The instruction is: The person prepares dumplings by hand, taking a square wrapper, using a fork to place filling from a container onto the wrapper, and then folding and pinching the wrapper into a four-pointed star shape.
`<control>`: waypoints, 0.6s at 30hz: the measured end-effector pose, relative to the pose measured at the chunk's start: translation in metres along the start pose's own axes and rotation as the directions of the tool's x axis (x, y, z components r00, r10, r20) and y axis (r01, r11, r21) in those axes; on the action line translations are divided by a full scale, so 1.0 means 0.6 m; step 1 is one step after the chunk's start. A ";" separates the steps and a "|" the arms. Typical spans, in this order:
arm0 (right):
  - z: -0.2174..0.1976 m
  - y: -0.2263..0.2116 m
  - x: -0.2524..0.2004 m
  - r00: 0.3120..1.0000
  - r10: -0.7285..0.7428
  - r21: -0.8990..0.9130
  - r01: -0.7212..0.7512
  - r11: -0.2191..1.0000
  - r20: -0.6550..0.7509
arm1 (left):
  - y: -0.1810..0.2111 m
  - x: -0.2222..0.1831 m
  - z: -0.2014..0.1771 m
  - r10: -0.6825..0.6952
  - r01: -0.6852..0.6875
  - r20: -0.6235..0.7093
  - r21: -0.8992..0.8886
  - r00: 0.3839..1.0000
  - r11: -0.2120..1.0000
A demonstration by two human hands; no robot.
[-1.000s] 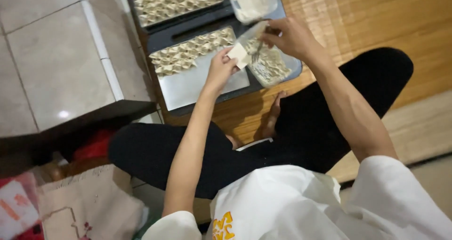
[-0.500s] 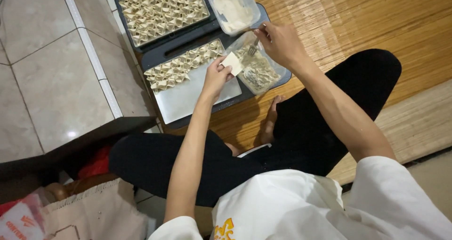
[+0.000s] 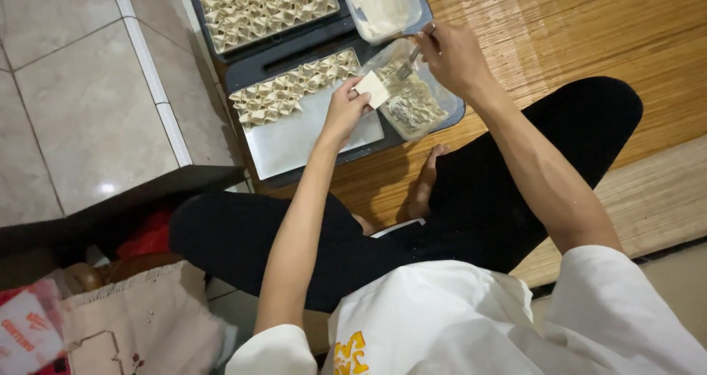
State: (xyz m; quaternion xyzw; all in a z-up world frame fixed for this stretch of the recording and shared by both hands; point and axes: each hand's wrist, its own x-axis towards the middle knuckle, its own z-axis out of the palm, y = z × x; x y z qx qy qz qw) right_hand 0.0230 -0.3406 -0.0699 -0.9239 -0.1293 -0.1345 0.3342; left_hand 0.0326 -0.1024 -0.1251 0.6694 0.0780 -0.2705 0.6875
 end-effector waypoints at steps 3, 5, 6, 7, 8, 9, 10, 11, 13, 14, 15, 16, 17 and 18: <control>0.004 0.005 0.002 1.000 0.003 -0.026 -0.003 1.000 -0.001 | -0.006 0.005 -0.002 0.006 -0.006 0.004 -0.003 1.000 1.000; 0.003 -0.004 0.006 0.999 0.036 -0.020 -0.036 0.999 0.015 | -0.008 0.007 -0.004 0.005 -0.005 -0.002 -0.006 1.000 1.000; 0.002 -0.007 0.007 0.997 0.077 -0.018 -0.076 0.997 0.029 | -0.009 0.008 -0.003 0.003 -0.003 -0.001 -0.007 1.000 1.000; 0.003 -0.008 0.006 0.997 0.075 -0.017 -0.074 0.997 0.031 | -0.008 0.007 -0.003 0.004 -0.004 -0.003 -0.008 1.000 1.000; 0.003 -0.009 0.005 0.997 0.075 -0.002 -0.075 0.997 0.035 | -0.007 0.006 -0.002 0.001 -0.001 -0.002 -0.015 1.000 1.000; 0.002 -0.010 0.004 0.996 0.075 0.013 -0.075 0.997 0.039 | -0.006 0.005 -0.001 -0.002 0.002 -0.001 -0.022 1.000 1.000; 0.003 -0.009 0.005 0.997 0.074 0.012 -0.075 0.997 0.038 | -0.005 0.004 -0.001 -0.001 0.001 0.000 -0.022 1.000 1.000; 0.004 -0.008 0.005 0.998 0.058 0.009 -0.058 0.998 0.038 | -0.005 0.004 -0.001 0.004 -0.004 -0.001 -0.017 1.000 1.000; 0.008 -0.010 0.003 0.998 0.041 0.006 -0.041 0.999 0.038 | -0.003 0.001 0.000 0.008 -0.008 -0.002 -0.012 1.000 1.000; 0.010 -0.011 0.002 0.997 0.045 -0.016 -0.044 0.999 0.064 | -0.002 -0.001 0.000 0.006 -0.006 0.002 -0.014 1.000 1.000; 0.012 -0.012 0.001 0.995 0.051 -0.038 -0.047 0.998 0.089 | 0.000 -0.003 0.000 0.004 -0.004 0.006 -0.017 1.000 1.000; 0.009 -0.017 0.002 0.995 0.050 -0.038 -0.047 0.998 0.089 | -0.002 -0.001 -0.001 0.005 -0.004 0.006 -0.017 1.000 1.000; 0.006 -0.023 0.002 0.992 0.031 -0.047 -0.025 0.999 0.125 | -0.004 0.000 -0.001 0.010 -0.010 0.007 -0.023 1.000 1.000; 0.003 -0.028 0.003 0.987 0.012 -0.056 -0.003 0.998 0.161 | -0.006 0.001 -0.002 0.016 -0.016 0.008 -0.030 1.000 0.999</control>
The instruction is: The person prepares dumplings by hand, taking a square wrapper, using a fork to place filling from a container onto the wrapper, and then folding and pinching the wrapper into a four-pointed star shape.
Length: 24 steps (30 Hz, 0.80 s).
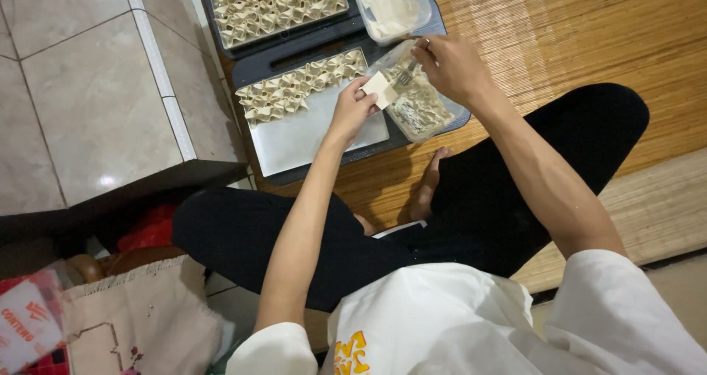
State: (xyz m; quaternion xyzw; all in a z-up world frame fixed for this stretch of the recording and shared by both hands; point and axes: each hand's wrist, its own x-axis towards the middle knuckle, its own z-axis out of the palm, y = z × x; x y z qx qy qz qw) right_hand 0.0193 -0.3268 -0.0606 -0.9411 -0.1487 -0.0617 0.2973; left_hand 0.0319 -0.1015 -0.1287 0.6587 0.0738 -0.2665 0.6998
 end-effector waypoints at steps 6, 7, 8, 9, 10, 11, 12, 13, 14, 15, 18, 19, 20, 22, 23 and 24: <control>0.012 0.016 -0.001 0.989 -0.141 -0.141 0.133 0.981 -0.045 | -0.002 0.002 0.001 -0.002 0.002 -0.004 -0.008 1.000 1.000; 0.011 0.012 -0.001 0.989 -0.141 -0.142 0.134 0.981 -0.044 | -0.001 0.001 0.001 -0.002 0.002 -0.004 -0.009 1.000 1.000; 0.011 0.008 0.000 0.988 -0.150 -0.111 0.145 0.983 -0.032 | -0.001 0.000 0.001 0.001 -0.001 0.000 -0.013 1.000 1.000; 0.010 0.004 0.000 0.987 -0.159 -0.080 0.156 0.984 -0.020 | 0.000 -0.001 0.000 0.005 -0.005 0.004 -0.016 1.000 1.000; 0.009 0.001 0.001 0.987 -0.161 -0.080 0.159 0.984 -0.019 | 0.000 0.001 0.000 0.006 -0.006 0.002 -0.018 1.000 1.000; 0.007 -0.002 0.001 0.991 -0.136 -0.044 0.136 0.990 -0.009 | 0.000 0.002 0.000 0.002 -0.002 0.001 -0.022 1.000 1.000; 0.005 -0.004 0.000 0.994 -0.110 -0.007 0.110 0.994 0.001 | -0.001 0.003 0.001 -0.004 0.004 0.000 -0.024 1.000 1.000; 0.005 -0.004 0.000 0.994 -0.111 -0.007 0.111 0.994 0.002 | 0.002 0.000 0.001 -0.004 0.004 -0.001 -0.025 1.000 1.000; 0.005 -0.004 0.001 0.996 -0.092 0.014 0.091 0.996 0.009 | 0.005 -0.003 0.002 -0.006 0.006 0.002 -0.020 1.000 1.000; 0.004 -0.005 0.001 0.997 -0.073 0.036 0.072 0.997 0.016 | 0.008 -0.006 0.003 -0.009 0.009 0.006 -0.014 1.000 1.000; 0.013 0.008 0.001 0.998 -0.051 0.037 0.050 0.998 0.027 | 0.003 -0.002 0.001 0.005 -0.005 0.009 -0.017 1.000 1.000; 0.012 0.007 0.002 0.998 -0.052 0.036 0.051 0.998 0.028 | 0.008 -0.005 0.002 0.006 -0.005 0.009 -0.019 1.000 1.000; 0.012 0.007 0.002 0.999 -0.009 0.042 0.007 0.999 0.039 | 0.012 -0.008 0.003 -0.010 0.010 0.008 -0.018 1.000 1.000; 0.017 0.014 0.003 0.998 0.034 0.048 -0.036 0.998 0.052 | 0.013 -0.009 0.003 -0.027 0.027 0.006 -0.019 1.000 0.999; 0.022 0.021 0.003 0.996 0.065 0.049 -0.068 0.996 0.057 | 0.011 -0.007 0.003 -0.021 0.021 0.006 -0.017 1.000 1.000; 0.027 0.029 0.002 0.993 0.098 0.050 -0.101 0.994 0.063 | 0.007 -0.005 0.002 -0.017 0.018 0.006 -0.016 1.000 1.000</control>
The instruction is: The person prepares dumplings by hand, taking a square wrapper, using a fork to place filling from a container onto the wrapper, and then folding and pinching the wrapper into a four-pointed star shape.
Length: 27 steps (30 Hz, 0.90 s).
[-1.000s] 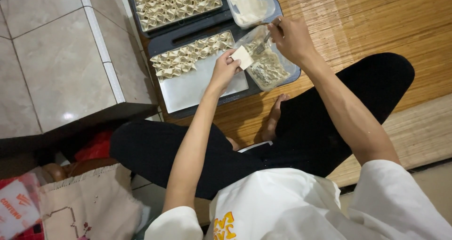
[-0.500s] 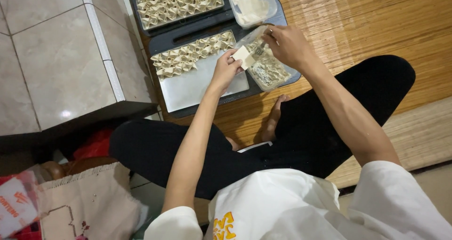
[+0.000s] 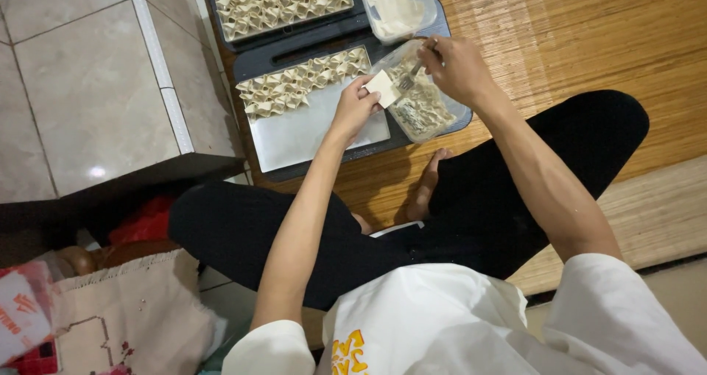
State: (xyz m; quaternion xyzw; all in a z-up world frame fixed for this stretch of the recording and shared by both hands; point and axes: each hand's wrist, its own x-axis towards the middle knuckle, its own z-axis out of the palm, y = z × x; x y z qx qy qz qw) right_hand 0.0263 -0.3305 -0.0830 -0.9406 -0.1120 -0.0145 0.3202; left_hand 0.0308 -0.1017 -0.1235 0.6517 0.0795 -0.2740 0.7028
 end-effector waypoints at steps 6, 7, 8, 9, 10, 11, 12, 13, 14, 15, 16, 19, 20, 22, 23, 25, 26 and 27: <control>-0.016 0.000 0.003 0.993 0.083 0.147 -0.071 0.987 -0.082 | 0.003 -0.001 -0.002 -0.002 0.002 0.003 0.043 1.000 0.999; -0.017 0.001 0.002 0.993 0.083 0.148 -0.071 0.986 -0.080 | -0.001 0.002 -0.003 -0.003 0.003 0.001 0.042 1.000 0.999; -0.020 0.003 0.001 0.990 0.092 0.171 -0.073 0.983 -0.103 | -0.005 0.005 -0.003 0.001 -0.001 0.000 0.031 1.000 1.000; -0.023 0.004 0.000 0.987 0.101 0.194 -0.075 0.978 -0.125 | -0.008 0.008 -0.004 0.006 -0.006 -0.001 0.021 1.000 1.000; -0.028 0.003 0.001 0.987 0.100 0.194 -0.075 0.978 -0.125 | -0.009 0.010 -0.004 0.006 -0.006 -0.001 0.020 1.000 1.000; -0.034 0.001 0.001 0.982 0.151 0.224 -0.123 0.967 -0.112 | -0.009 0.011 -0.004 0.006 -0.006 -0.004 0.015 1.000 1.000; -0.039 0.000 0.001 0.975 0.201 0.254 -0.172 0.952 -0.096 | -0.011 0.012 -0.004 0.004 -0.004 -0.007 0.010 1.000 1.000; -0.042 0.002 0.001 0.975 0.201 0.254 -0.172 0.952 -0.095 | -0.009 0.010 -0.003 0.004 -0.004 -0.007 0.010 1.000 1.000; -0.045 0.003 0.002 0.970 0.212 0.277 -0.173 0.945 -0.116 | -0.007 0.008 -0.003 0.003 -0.003 -0.005 0.010 1.000 1.000; -0.048 0.005 0.002 0.965 0.223 0.299 -0.174 0.938 -0.137 | -0.005 0.007 -0.003 0.002 -0.002 -0.003 0.010 1.000 1.000; -0.055 0.000 0.000 0.965 0.222 0.299 -0.174 0.938 -0.137 | -0.005 0.006 -0.003 0.002 -0.002 -0.004 0.011 1.000 1.000; -0.068 -0.007 -0.005 0.966 0.168 0.323 -0.098 0.941 -0.195 | 0.002 0.001 -0.002 -0.001 0.001 -0.004 0.001 1.000 1.000; -0.068 -0.003 -0.004 0.970 0.115 0.265 -0.056 0.963 -0.213 | 0.006 -0.002 0.000 -0.014 0.014 -0.011 0.002 1.000 1.000; -0.061 0.003 -0.003 0.972 0.061 0.206 -0.013 0.978 -0.227 | 0.011 -0.006 0.002 -0.027 0.027 -0.018 0.004 0.999 1.000; -0.056 0.004 -0.003 0.975 0.031 0.179 0.009 0.984 -0.221 | 0.012 -0.006 0.002 -0.027 0.027 -0.016 0.010 1.000 1.000; -0.043 0.004 -0.002 0.977 0.003 0.153 0.031 0.988 -0.214 | 0.007 -0.004 0.001 -0.028 0.028 -0.015 0.017 1.000 0.999; -0.037 0.003 -0.002 0.978 -0.060 0.108 0.083 0.991 -0.201 | 0.004 0.000 0.000 -0.024 0.024 -0.017 0.014 1.000 1.000; -0.032 0.002 -0.001 0.975 -0.121 0.064 0.135 0.989 -0.184 | 0.000 0.004 0.000 -0.021 0.021 -0.020 0.012 1.000 1.000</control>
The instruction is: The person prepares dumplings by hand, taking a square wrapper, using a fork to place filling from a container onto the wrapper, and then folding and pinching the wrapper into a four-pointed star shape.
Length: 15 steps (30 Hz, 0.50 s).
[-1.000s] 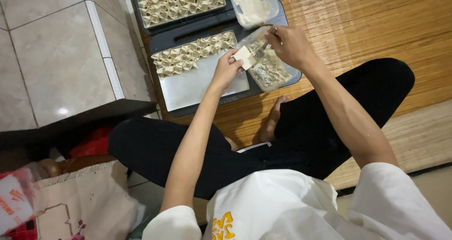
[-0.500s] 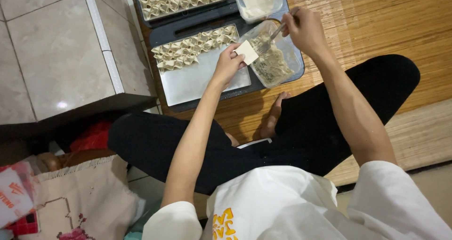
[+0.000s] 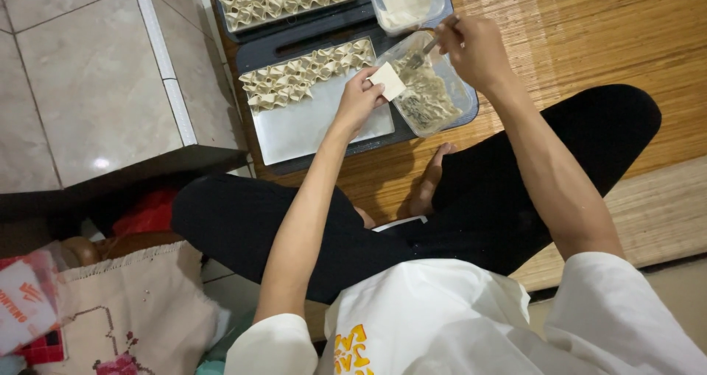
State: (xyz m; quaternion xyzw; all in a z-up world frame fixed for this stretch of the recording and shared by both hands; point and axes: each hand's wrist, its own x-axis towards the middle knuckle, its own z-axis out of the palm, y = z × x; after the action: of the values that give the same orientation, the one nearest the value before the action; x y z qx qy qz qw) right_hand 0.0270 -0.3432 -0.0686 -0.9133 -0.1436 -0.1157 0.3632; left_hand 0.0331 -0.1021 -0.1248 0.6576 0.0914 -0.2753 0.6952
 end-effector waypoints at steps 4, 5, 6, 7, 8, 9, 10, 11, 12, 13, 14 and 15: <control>0.020 0.004 -0.002 0.998 -0.036 -0.009 0.037 0.999 0.046 | 0.009 -0.009 0.001 0.001 -0.001 0.005 0.010 1.000 1.000; 0.023 0.005 -0.001 0.996 -0.065 -0.035 0.067 0.997 0.056 | 0.008 -0.008 0.001 0.005 -0.005 0.009 0.006 1.000 1.000; 0.026 0.006 -0.001 0.993 -0.093 -0.062 0.097 0.993 0.067 | 0.006 -0.007 0.000 0.010 -0.010 0.013 0.002 1.000 1.000; 0.027 0.008 -0.001 0.993 -0.094 -0.063 0.098 0.993 0.066 | 0.006 -0.007 0.000 0.012 -0.012 0.013 0.001 1.000 1.000; 0.028 0.010 -0.001 0.995 -0.035 -0.035 0.038 0.999 0.089 | 0.006 -0.006 0.000 0.011 -0.011 0.012 0.007 1.000 1.000; 0.029 0.012 -0.001 0.993 0.024 -0.007 -0.024 1.000 0.115 | 0.005 -0.006 0.000 0.009 -0.009 0.010 0.012 1.000 1.000; 0.026 0.008 -0.001 0.993 0.024 -0.008 -0.023 1.000 0.115 | 0.002 -0.004 0.000 0.010 -0.010 0.011 0.012 1.000 1.000; 0.023 0.004 0.000 0.995 0.029 -0.004 -0.029 1.000 0.099 | 0.000 -0.002 0.000 0.014 -0.014 0.012 0.008 1.000 1.000; 0.020 0.000 0.000 0.996 0.034 0.000 -0.034 0.999 0.082 | -0.003 0.001 -0.001 0.019 -0.019 0.013 0.005 1.000 1.000; 0.021 0.001 0.000 0.996 0.033 0.000 -0.034 0.999 0.082 | -0.002 0.000 -0.001 0.019 -0.019 0.012 0.005 1.000 1.000; 0.021 0.002 0.000 0.993 0.062 0.007 -0.063 0.998 0.096 | -0.001 0.000 0.000 0.014 -0.014 0.010 0.002 1.000 1.000; 0.022 0.003 -0.001 0.990 0.091 0.012 -0.093 0.996 0.111 | 0.000 -0.001 0.000 0.008 -0.008 0.008 -0.002 1.000 1.000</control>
State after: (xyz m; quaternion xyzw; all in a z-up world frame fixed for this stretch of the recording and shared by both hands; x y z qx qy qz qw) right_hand 0.0287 -0.3351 -0.0792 -0.9207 -0.1222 -0.0470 0.3676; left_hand 0.0326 -0.1019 -0.1248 0.6562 0.0865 -0.2752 0.6972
